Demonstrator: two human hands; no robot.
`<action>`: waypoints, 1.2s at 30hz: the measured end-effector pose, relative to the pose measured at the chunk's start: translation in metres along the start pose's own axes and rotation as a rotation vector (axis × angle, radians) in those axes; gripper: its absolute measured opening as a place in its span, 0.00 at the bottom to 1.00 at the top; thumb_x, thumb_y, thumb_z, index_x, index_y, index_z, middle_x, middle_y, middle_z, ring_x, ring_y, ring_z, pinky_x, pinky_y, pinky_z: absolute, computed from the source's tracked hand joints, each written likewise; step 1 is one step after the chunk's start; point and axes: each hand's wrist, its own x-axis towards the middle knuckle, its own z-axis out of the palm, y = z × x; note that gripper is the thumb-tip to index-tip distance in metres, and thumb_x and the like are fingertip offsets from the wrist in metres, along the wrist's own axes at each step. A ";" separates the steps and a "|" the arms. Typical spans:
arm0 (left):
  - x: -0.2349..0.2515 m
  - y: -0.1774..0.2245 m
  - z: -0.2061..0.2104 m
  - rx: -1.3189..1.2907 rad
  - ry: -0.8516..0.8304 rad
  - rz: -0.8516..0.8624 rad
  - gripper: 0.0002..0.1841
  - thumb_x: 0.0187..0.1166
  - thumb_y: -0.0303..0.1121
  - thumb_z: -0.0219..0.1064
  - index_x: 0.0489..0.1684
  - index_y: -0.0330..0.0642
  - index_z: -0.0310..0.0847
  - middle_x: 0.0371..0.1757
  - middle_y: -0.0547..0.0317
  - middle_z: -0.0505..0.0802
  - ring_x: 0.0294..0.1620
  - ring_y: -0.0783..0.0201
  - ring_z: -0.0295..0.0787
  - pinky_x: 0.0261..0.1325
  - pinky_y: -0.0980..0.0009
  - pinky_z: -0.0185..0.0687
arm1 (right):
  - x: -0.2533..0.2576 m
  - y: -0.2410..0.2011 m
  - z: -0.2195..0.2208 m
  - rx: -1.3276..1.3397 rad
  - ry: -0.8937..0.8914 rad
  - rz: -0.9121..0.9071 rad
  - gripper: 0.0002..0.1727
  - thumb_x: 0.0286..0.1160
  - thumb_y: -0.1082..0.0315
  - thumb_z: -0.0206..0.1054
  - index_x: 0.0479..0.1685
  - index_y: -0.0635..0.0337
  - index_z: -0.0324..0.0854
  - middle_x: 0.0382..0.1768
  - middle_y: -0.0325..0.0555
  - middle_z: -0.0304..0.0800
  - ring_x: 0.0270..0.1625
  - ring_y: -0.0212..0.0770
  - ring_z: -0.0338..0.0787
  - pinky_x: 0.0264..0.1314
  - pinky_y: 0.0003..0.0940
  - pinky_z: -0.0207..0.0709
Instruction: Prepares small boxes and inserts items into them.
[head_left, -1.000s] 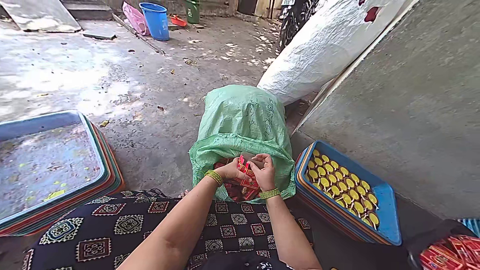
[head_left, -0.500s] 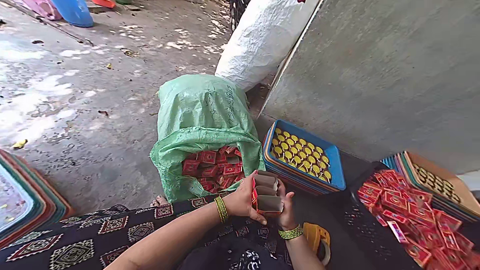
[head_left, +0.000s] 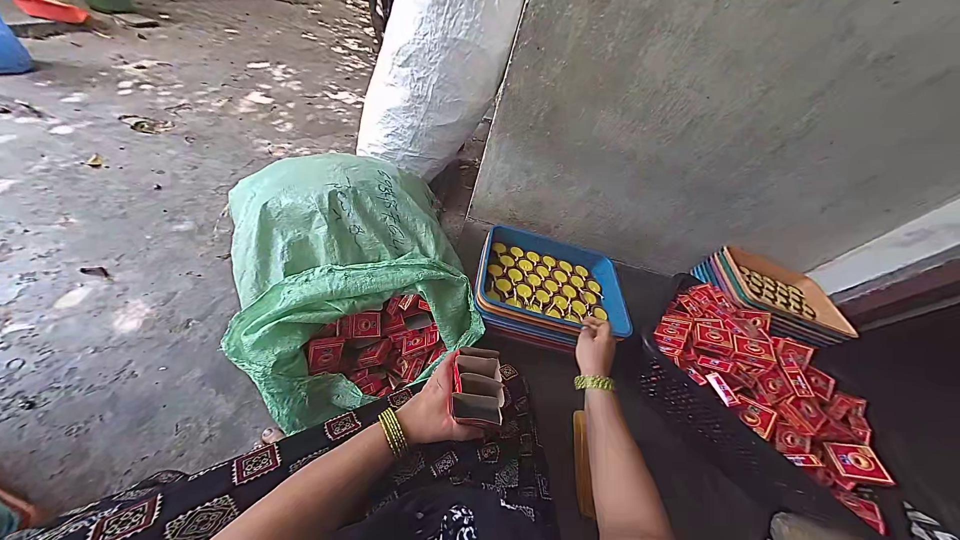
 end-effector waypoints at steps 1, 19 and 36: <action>0.000 -0.002 0.000 -0.002 0.002 0.004 0.79 0.37 0.63 0.90 0.91 0.30 0.37 0.83 0.39 0.73 0.86 0.57 0.68 0.90 0.60 0.63 | 0.025 0.010 -0.006 -0.107 0.034 0.098 0.19 0.85 0.69 0.57 0.70 0.70 0.77 0.61 0.62 0.89 0.66 0.55 0.89 0.73 0.53 0.78; -0.004 0.000 0.003 0.152 0.014 0.061 0.81 0.42 0.65 0.86 0.91 0.23 0.29 0.86 0.26 0.65 0.89 0.44 0.60 0.92 0.54 0.56 | 0.088 0.013 0.004 -0.591 0.064 0.232 0.17 0.81 0.55 0.63 0.58 0.50 0.91 0.66 0.54 0.89 0.77 0.59 0.79 0.76 0.71 0.61; -0.004 0.006 0.001 0.176 -0.009 0.063 0.79 0.42 0.63 0.87 0.90 0.23 0.32 0.85 0.26 0.66 0.89 0.45 0.62 0.90 0.56 0.59 | -0.106 -0.100 -0.005 0.197 -0.009 -0.978 0.07 0.67 0.63 0.81 0.43 0.44 0.97 0.37 0.33 0.95 0.50 0.33 0.88 0.69 0.44 0.70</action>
